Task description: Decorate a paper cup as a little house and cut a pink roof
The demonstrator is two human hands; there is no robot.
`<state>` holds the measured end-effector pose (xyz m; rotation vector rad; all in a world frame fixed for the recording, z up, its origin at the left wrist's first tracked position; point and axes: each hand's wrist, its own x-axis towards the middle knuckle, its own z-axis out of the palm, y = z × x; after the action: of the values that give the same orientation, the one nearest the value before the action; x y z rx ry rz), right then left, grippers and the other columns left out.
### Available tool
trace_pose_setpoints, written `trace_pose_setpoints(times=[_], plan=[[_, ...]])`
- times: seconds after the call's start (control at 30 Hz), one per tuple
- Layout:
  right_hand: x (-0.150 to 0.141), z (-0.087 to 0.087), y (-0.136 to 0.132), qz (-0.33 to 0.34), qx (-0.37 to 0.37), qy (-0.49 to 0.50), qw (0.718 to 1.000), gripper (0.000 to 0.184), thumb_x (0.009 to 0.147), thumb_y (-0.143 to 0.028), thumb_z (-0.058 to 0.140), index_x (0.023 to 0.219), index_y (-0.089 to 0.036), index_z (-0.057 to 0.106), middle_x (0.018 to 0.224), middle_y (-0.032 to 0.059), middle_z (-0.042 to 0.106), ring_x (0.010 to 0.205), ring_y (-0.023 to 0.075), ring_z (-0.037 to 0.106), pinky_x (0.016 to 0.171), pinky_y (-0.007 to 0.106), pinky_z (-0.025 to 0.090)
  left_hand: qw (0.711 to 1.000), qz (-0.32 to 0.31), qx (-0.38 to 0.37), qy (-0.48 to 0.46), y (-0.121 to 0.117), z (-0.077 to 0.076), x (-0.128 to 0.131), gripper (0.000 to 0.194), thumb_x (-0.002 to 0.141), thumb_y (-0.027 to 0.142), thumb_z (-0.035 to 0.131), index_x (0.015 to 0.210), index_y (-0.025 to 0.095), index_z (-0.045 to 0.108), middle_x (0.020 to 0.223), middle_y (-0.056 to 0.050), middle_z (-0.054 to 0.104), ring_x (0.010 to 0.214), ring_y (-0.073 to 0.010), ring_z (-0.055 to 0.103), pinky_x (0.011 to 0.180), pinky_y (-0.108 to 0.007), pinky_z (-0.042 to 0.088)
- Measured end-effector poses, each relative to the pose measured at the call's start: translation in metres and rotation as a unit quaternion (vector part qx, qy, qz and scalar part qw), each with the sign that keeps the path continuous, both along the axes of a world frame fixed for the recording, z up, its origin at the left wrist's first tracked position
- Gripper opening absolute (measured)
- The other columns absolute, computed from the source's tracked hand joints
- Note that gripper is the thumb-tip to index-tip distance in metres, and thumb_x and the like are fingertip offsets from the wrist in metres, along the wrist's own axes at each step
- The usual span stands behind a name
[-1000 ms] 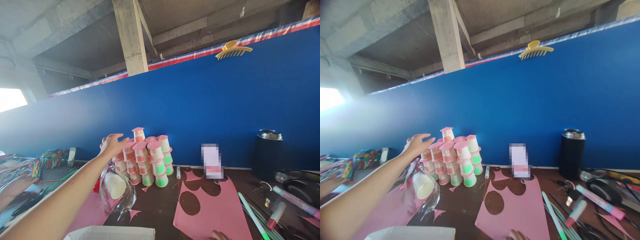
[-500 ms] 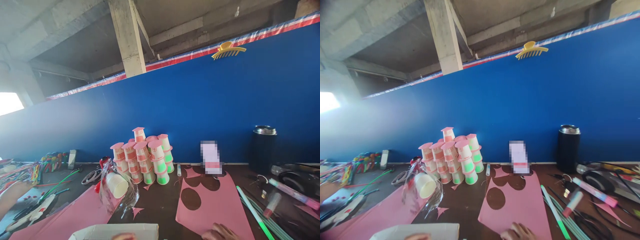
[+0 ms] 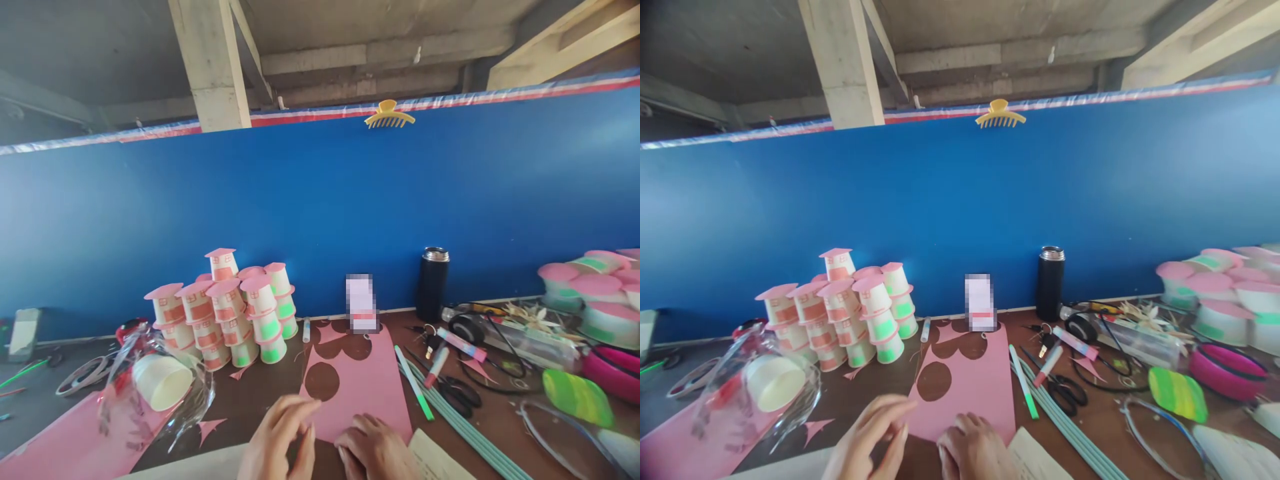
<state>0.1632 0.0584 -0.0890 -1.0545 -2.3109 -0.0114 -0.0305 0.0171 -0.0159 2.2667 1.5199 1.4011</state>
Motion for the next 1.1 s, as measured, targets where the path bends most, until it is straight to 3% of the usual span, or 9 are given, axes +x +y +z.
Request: trace_pose_setpoints(times=[0.13,0.3,0.4,0.53,0.77,0.97,1.1], plan=[[-0.004,-0.013,0.007,-0.008,0.024,0.013,1.000,0.014,0.068,-0.009,0.065,0.069,-0.023,0.063,0.065,-0.0019,0.061,0.061,0.0148,0.059,0.056,0.025,0.035,0.998,0.060,-0.018,-0.004,0.030,0.011,0.022,0.026,0.085,0.021,0.050,0.104,0.027,0.068,0.096,-0.007,0.071,0.075,-0.0182,0.069,0.070,-0.029,0.060],[-0.006,-0.020,0.013,-0.003,0.056,0.028,0.998,0.009,0.067,-0.017,0.070,0.066,-0.023,0.064,0.063,-0.0021,0.063,0.061,0.0146,0.059,0.054,0.024,0.036,0.996,0.072,0.045,0.009,0.045,-0.019,0.029,0.029,0.085,0.019,0.048,0.104,0.025,0.068,0.094,-0.008,0.071,0.081,-0.0213,0.070,0.072,-0.032,0.060],[-0.005,-0.015,0.011,-0.005,0.067,0.047,0.997,0.010,0.068,-0.016,0.070,0.070,-0.024,0.065,0.065,-0.0025,0.064,0.062,0.0142,0.060,0.056,0.023,0.038,0.995,0.029,0.057,0.077,0.051,-0.037,0.022,0.029,0.084,0.017,0.049,0.103,0.026,0.069,0.093,-0.008,0.071,0.086,-0.0226,0.070,0.074,-0.032,0.059],[-0.001,-0.003,0.007,-0.017,0.070,0.079,0.994,0.014,0.072,-0.011,0.065,0.076,-0.024,0.066,0.066,-0.0019,0.063,0.062,0.0140,0.061,0.055,0.022,0.039,0.992,0.029,0.044,0.112,0.057,-0.046,0.012,0.026,0.084,0.018,0.050,0.101,0.026,0.069,0.092,-0.007,0.072,0.085,-0.0236,0.069,0.073,-0.034,0.059],[0.023,0.024,0.000,-0.014,0.040,0.090,0.995,0.024,0.084,-0.008,0.050,0.095,-0.025,0.063,0.078,0.0011,0.065,0.070,0.0148,0.064,0.063,0.022,0.046,0.991,0.039,0.018,0.129,0.060,-0.051,0.011,0.026,0.081,0.013,0.051,0.095,0.026,0.068,0.089,-0.007,0.071,0.083,-0.0247,0.069,0.072,-0.037,0.058],[0.028,0.034,-0.004,0.007,0.002,0.096,0.995,0.021,0.090,-0.011,0.048,0.098,-0.023,0.063,0.082,0.0038,0.067,0.075,0.0168,0.066,0.068,0.024,0.050,0.989,0.037,-0.052,0.136,0.050,-0.041,0.023,0.030,0.080,0.006,0.047,0.092,0.023,0.068,0.088,-0.008,0.068,0.082,-0.0239,0.065,0.074,-0.039,0.055],[0.025,0.035,-0.009,0.011,-0.026,0.051,0.998,0.021,0.093,-0.015,0.045,0.099,-0.024,0.064,0.080,0.0035,0.066,0.070,0.0168,0.067,0.057,0.022,0.049,0.991,0.047,-0.055,0.110,0.046,-0.036,0.027,0.033,0.078,0.002,0.046,0.094,0.022,0.067,0.089,-0.006,0.066,0.083,-0.0229,0.062,0.075,-0.040,0.053]])
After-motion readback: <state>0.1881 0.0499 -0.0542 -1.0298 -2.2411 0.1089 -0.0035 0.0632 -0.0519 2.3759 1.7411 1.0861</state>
